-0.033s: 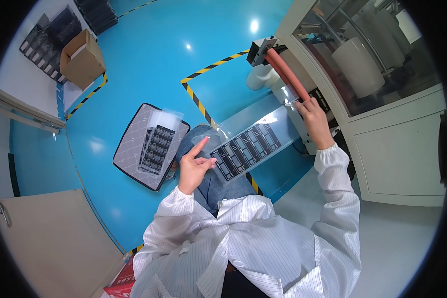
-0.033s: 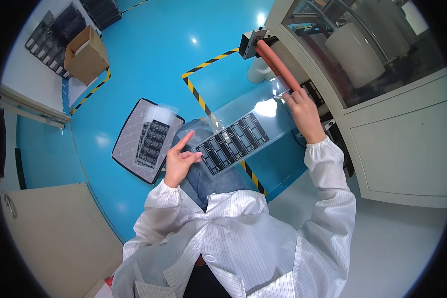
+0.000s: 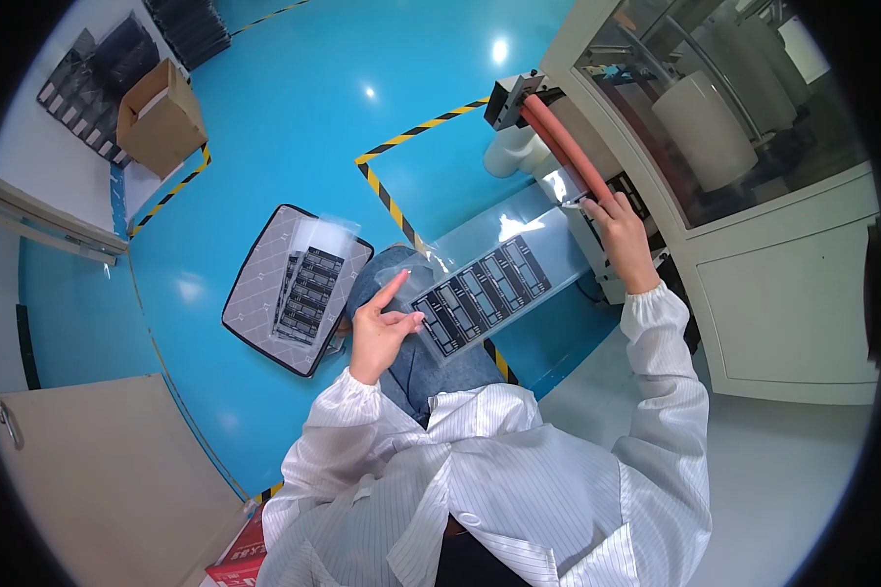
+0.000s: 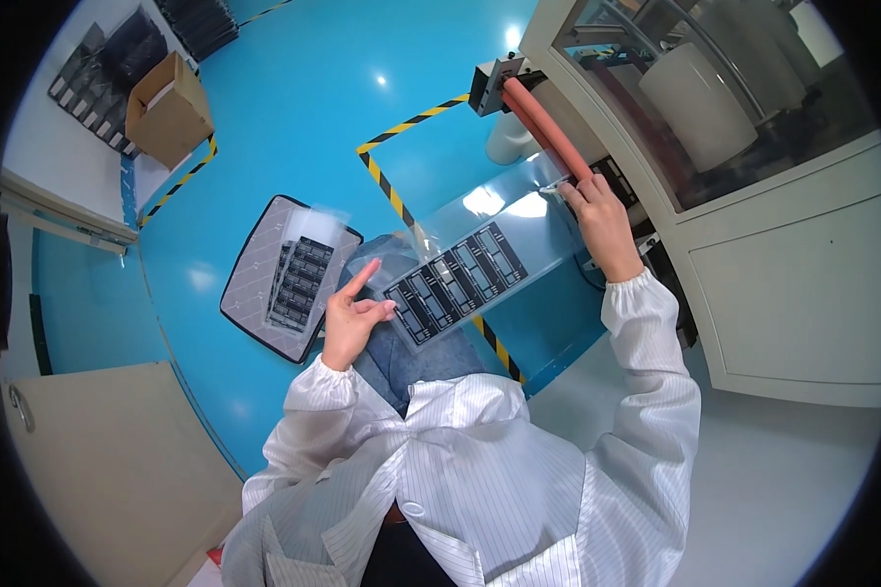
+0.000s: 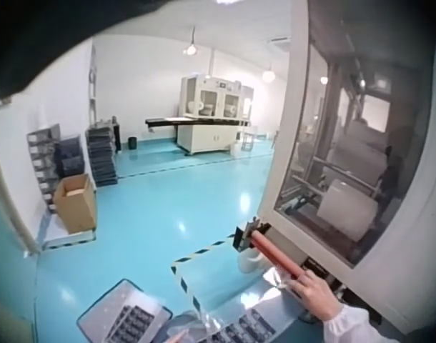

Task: Inserting electronic component carrier strips into plastic protective sleeves.

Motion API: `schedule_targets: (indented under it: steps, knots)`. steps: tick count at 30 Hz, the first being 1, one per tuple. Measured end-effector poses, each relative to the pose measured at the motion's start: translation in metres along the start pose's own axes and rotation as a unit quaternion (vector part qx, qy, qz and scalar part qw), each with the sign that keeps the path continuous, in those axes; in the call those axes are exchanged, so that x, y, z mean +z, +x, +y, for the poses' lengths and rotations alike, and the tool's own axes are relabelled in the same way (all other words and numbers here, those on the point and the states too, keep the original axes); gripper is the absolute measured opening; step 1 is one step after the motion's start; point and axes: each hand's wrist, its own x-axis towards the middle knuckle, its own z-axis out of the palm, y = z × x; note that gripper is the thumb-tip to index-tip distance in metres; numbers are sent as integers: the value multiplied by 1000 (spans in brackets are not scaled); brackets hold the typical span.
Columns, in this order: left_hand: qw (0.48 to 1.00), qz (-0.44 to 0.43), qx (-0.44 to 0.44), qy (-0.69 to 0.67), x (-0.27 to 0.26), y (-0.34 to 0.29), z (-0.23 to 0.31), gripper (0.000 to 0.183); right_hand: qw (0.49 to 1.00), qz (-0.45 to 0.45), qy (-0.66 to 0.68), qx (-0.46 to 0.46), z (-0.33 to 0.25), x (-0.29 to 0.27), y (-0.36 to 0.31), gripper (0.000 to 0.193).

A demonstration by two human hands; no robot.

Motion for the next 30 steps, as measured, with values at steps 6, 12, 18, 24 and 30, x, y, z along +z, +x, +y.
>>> schedule_targets:
  steps: [6,12,18,24,30]
  knots:
    - [996,8,-80,-23,-11,-6,10,62,999,-13,-36,33,-15,10,-13,30]
    - [993,-32,-110,-26,-26,-11,23,58,998,-17,4,67,-25,8,-17,28]
    - [992,-28,-121,-22,-28,-21,30,50,992,-56,41,108,-43,14,-15,19]
    - [995,-2,-100,-7,-36,-25,25,47,971,-64,176,148,-46,17,-24,8]
    - [994,34,-101,-8,-55,-34,14,40,941,-182,191,211,-59,-33,-71,8]
